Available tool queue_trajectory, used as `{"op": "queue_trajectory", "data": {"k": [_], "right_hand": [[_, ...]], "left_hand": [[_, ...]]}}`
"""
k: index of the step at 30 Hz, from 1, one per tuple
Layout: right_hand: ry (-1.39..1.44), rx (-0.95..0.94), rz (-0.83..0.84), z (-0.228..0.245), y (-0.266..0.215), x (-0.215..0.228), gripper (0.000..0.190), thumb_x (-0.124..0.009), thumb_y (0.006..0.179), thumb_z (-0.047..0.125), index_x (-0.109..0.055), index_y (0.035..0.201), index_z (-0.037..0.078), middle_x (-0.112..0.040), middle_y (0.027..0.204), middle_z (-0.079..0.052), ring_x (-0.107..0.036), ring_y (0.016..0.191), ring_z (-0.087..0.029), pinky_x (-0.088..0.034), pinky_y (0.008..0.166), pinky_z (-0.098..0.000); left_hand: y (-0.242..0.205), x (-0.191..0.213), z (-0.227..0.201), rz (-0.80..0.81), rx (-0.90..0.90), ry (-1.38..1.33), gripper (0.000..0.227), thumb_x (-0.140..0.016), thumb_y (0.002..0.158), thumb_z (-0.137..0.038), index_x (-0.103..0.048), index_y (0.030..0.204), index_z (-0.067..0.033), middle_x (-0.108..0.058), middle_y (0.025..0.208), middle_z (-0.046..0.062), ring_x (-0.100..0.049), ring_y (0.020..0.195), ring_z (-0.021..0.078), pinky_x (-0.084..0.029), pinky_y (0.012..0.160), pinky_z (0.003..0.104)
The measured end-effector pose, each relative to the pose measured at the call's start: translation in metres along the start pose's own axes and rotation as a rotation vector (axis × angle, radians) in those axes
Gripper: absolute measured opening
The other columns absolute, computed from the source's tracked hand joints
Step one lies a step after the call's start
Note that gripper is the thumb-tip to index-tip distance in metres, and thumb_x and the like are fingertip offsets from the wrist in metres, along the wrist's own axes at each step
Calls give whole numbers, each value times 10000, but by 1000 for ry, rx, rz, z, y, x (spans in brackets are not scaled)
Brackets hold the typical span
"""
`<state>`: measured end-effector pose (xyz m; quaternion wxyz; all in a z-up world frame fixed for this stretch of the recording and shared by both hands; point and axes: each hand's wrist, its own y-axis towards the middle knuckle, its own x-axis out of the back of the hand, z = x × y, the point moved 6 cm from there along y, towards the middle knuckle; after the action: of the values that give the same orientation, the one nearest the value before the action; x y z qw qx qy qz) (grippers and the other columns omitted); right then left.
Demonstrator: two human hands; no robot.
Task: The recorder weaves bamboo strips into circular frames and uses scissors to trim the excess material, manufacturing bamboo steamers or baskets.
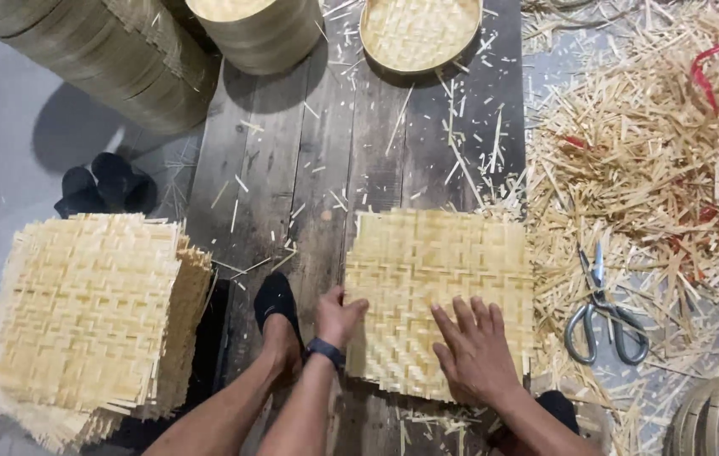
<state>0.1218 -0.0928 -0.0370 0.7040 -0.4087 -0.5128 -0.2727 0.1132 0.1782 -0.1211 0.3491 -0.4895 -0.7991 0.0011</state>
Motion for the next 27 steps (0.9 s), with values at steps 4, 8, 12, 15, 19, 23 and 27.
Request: {"op": "queue_trajectory", "data": {"k": [4, 8, 12, 15, 19, 23, 27], "right_hand": [[102, 49, -202, -7, 0, -16, 673, -552, 910, 451, -408, 1524, 215, -394, 1488, -185, -309, 1377, -437, -193, 1147, -622], [131, 57, -234, -17, 2, -20, 661, -556, 922, 490, -403, 1505, 218, -390, 1477, -221, -315, 1378, -462, -191, 1124, -631], [204, -58, -125, -43, -3, -30, 636, -523, 971, 480, -389, 1541, 232, -354, 1533, -214, -284, 1424, -464, -146, 1147, -628], [569, -2, -254, -93, -21, -44, 693, -596, 1003, 452, -349, 1576, 150, -409, 1572, -190, -329, 1472, -411, -223, 1207, -594], [905, -378, -854, -210, -133, 46, 572, -761, 893, 162, -569, 1423, 63, -552, 1461, -157, -499, 1373, -297, -407, 1136, -453], [-100, -885, -1173, -308, -326, 155, 432, -733, 903, 149, -615, 1270, -45, -573, 1298, -239, -537, 1225, -376, -443, 1007, -474], [-433, -1245, -874, -363, -464, 163, 540, -810, 866, 297, -644, 1303, 29, -568, 1289, -274, -478, 1325, -469, -359, 1110, -608]], "left_hand": [[32, -21, 48, 191, 76, -95, 423, -863, 735, -208, -778, 1069, 38, -803, 950, 180, -741, 800, 264, -581, 735, 390], [11, -16, 10, -167, -331, 145, 971, -885, 643, -86, -374, 1441, 131, -507, 1395, 360, -509, 1263, 460, -438, 1028, 516], [-87, -35, -111, -94, -664, 363, 996, -833, 759, -157, -252, 1553, 0, -406, 1530, 300, -391, 1397, 487, -339, 1135, 564], [-122, -94, -102, 411, -777, 396, 1067, -841, 735, -236, -214, 1576, -36, -393, 1558, 238, -350, 1413, 487, -293, 1177, 557], [-114, -110, -72, 480, -586, 805, 1145, -888, 711, -323, -206, 1614, -144, -317, 1627, 175, -246, 1495, 451, -254, 1216, 530], [-108, -105, -68, 485, -417, 754, 1205, -924, 652, -370, -233, 1623, -195, -319, 1612, 135, -247, 1515, 422, -272, 1246, 497], [-98, -120, -47, 456, -488, 805, 1106, -905, 683, -386, -274, 1557, -138, -322, 1621, 146, -261, 1512, 436, -297, 1217, 528]]}}
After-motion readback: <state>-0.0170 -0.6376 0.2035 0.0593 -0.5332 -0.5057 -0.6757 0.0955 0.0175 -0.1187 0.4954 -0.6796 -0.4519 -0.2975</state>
